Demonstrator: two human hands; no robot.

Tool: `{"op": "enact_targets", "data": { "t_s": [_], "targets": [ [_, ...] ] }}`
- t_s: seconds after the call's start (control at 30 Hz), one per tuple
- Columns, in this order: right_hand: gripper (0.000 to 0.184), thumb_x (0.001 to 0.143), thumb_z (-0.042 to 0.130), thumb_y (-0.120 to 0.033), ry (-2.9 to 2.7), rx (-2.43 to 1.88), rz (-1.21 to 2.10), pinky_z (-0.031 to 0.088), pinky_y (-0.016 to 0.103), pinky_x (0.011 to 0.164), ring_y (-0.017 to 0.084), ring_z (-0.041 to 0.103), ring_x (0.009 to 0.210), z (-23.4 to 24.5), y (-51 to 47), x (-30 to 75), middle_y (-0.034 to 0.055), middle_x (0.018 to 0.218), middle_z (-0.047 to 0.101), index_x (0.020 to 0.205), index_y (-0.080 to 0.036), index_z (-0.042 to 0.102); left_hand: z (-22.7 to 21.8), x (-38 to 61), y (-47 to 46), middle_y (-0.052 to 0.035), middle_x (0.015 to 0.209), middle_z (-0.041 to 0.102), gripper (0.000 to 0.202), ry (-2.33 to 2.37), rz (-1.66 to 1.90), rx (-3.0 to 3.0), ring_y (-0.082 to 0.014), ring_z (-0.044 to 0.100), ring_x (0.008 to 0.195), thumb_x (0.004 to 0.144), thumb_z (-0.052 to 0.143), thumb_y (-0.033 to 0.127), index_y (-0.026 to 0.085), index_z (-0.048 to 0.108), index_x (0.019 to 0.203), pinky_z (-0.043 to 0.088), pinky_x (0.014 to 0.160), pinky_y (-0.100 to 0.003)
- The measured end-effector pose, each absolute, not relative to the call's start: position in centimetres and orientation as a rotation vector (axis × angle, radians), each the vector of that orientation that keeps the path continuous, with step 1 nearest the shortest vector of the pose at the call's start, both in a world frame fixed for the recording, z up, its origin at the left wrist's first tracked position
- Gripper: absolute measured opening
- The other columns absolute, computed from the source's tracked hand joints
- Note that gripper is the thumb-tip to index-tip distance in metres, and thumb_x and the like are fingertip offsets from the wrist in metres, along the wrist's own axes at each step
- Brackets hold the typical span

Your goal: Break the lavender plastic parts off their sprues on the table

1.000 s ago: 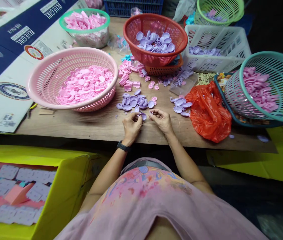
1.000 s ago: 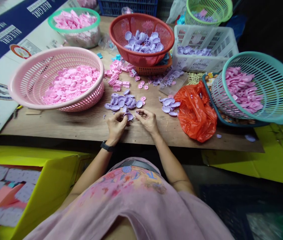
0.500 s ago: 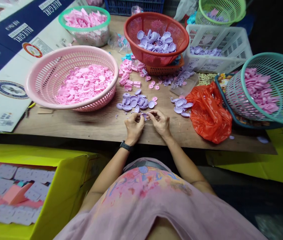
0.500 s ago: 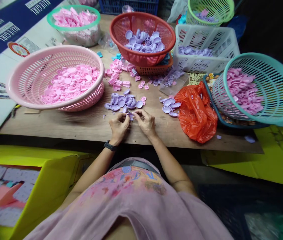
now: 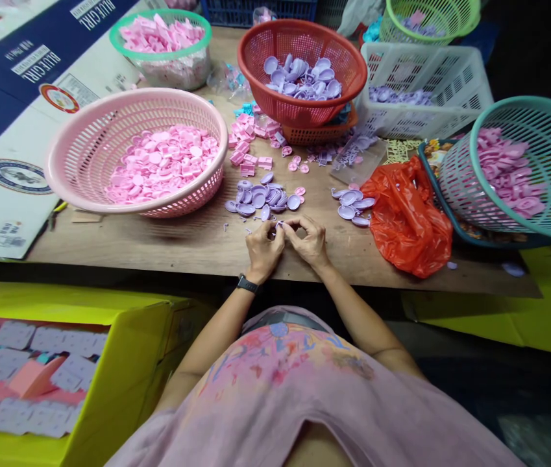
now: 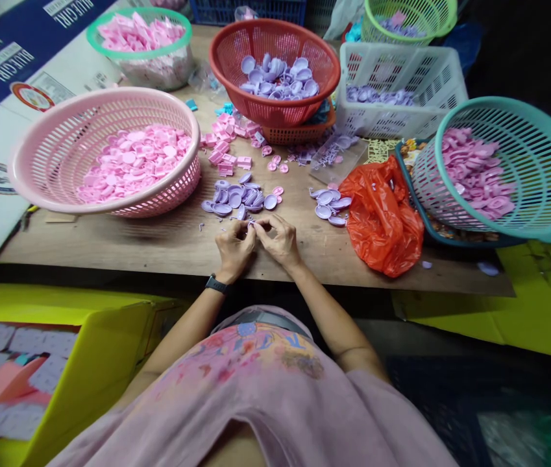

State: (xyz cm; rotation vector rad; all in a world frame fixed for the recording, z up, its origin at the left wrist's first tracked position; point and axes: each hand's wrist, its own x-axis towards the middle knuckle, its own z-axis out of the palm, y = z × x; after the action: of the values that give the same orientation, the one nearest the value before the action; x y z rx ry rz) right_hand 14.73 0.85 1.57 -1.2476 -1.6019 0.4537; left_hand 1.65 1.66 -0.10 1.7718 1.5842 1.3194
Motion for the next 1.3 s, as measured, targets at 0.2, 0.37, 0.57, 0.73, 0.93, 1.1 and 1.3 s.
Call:
{"op": "enact_targets", "data": {
  "t_s": [0.2,0.37,0.57,0.73,0.93,1.1,1.3],
  "targets": [
    [0.018,0.094,0.062,-0.032,-1.596,-1.264,0.466,0.053,0.029,0.074,0.016,0.062,0.072,1.8,0.9,14.7,0.0017,0.078,0.07,0.082,-0.021,0.068,-0.1,1.7,1.6,-0.0023,0.072,0.071,0.014,1.592,1.323,1.76,-0.0137,0.06,0.06,0.087,0.061,0.031,0.021,0.069,0.082,0.041,0.062,-0.024],
    [0.018,0.094,0.061,-0.034,-1.593,-1.282,0.454,0.054,0.029,0.074,0.016,0.062,0.072,1.7,0.9,14.7,0.0022,0.079,0.07,0.082,-0.022,0.068,-0.1,1.7,1.6,-0.0023,0.072,0.071,0.014,1.59,1.325,1.761,-0.0134,0.059,0.059,0.088,0.061,0.032,0.021,0.07,0.083,0.041,0.062,-0.025],
    [0.017,0.094,0.061,-0.032,-1.615,-1.267,0.443,0.053,0.029,0.074,0.016,0.062,0.072,1.5,0.9,14.7,0.0022,0.078,0.07,0.082,-0.022,0.068,-0.3,1.6,1.6,-0.0037,0.075,0.072,0.015,1.579,1.334,1.8,-0.0142,0.061,0.062,0.089,0.06,0.031,0.02,0.07,0.086,0.042,0.064,-0.025],
    [0.017,0.094,0.061,-0.032,-1.604,-1.288,0.416,0.053,0.03,0.075,0.016,0.061,0.072,1.5,0.8,14.7,0.0022,0.078,0.069,0.081,-0.022,0.067,-0.2,1.6,1.5,-0.004,0.076,0.072,0.016,1.572,1.318,1.828,-0.0142,0.06,0.062,0.091,0.059,0.031,0.02,0.07,0.087,0.041,0.063,-0.025],
    [0.017,0.094,0.061,-0.032,-1.609,-1.266,0.415,0.052,0.029,0.075,0.015,0.061,0.072,1.4,0.8,14.7,0.0019,0.078,0.068,0.083,-0.021,0.068,-0.6,1.6,1.6,-0.0047,0.075,0.071,0.018,1.602,1.318,1.914,-0.0149,0.061,0.062,0.093,0.057,0.031,0.019,0.069,0.087,0.041,0.064,-0.025],
    [0.015,0.093,0.062,-0.028,-1.613,-1.263,0.412,0.051,0.028,0.073,0.015,0.061,0.071,1.4,0.8,14.8,0.0014,0.078,0.068,0.081,-0.021,0.067,-1.3,1.4,1.8,-0.0058,0.074,0.07,0.019,1.598,1.348,2.122,-0.017,0.063,0.066,0.095,0.053,0.028,0.018,0.067,0.086,0.042,0.066,-0.028],
    [0.013,0.093,0.062,-0.024,-1.646,-1.213,0.358,0.05,0.028,0.07,0.014,0.06,0.069,1.0,0.7,14.9,0.0015,0.077,0.067,0.08,-0.021,0.066,-1.2,1.2,1.4,-0.0076,0.077,0.069,0.023,1.537,1.251,2.34,-0.019,0.064,0.073,0.1,0.045,0.025,0.018,0.064,0.088,0.042,0.07,-0.031]
  ]
}}
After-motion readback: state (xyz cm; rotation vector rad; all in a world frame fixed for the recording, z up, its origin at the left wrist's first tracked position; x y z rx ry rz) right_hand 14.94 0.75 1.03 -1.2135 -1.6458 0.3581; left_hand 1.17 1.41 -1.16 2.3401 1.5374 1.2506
